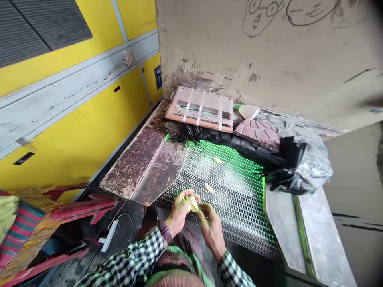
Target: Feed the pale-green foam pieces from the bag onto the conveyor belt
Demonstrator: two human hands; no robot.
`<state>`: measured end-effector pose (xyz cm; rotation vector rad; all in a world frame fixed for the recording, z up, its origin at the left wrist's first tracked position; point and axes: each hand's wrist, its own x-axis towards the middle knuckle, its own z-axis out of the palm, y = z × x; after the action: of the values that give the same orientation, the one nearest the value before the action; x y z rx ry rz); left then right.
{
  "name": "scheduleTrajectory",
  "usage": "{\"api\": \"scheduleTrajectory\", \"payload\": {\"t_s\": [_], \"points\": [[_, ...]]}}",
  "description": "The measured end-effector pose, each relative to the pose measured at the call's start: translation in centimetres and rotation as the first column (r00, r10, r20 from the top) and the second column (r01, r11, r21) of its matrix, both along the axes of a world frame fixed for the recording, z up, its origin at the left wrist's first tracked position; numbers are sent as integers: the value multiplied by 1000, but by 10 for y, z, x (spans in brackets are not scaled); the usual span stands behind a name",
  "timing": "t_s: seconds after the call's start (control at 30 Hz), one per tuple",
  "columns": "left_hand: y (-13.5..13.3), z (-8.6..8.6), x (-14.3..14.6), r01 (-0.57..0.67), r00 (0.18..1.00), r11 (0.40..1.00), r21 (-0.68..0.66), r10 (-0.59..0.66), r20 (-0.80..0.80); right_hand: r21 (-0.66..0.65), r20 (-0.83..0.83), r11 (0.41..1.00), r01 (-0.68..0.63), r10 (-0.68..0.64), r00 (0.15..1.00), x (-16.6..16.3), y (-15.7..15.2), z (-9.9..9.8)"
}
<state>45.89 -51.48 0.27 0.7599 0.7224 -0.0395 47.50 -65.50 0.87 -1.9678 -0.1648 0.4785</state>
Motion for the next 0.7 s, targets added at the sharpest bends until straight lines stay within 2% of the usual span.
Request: {"api": "scheduleTrajectory", "payload": {"t_s": [0.1, 0.17, 0.23, 0.33, 0.43, 0.5, 0.6, 0.7], "points": [[-1, 3, 6, -16, 1000, 1000, -6, 16, 19, 195, -251, 961, 197, -145, 957, -7, 12, -10], [0, 1, 9, -16, 1000, 1000, 11, 16, 11, 222, -349, 925, 307, -219, 911, -4, 12, -18], [3, -3, 9, -31, 999, 999, 28, 31, -20, 202, -412, 916, 347, -242, 878, 6, 6, -23], [7, -9, 7, -54, 995, 998, 45, 58, -85, 92, -452, 943, 319, -246, 857, 22, -9, -21], [7, -7, 6, -57, 993, 997, 52, 62, -101, -19, -339, 969, 245, -237, 910, 29, -15, -9], [5, -1, 7, -61, 994, 997, 45, 64, -85, -14, -270, 985, 172, -169, 948, 24, -10, 0], [0, 7, 9, -54, 998, 998, 41, 56, -39, 65, -268, 996, 54, -35, 963, 11, 5, 8], [-2, 8, 10, -51, 999, 998, 24, 51, -17, 14, -150, 997, 75, -72, 986, 6, 10, 1]]}}
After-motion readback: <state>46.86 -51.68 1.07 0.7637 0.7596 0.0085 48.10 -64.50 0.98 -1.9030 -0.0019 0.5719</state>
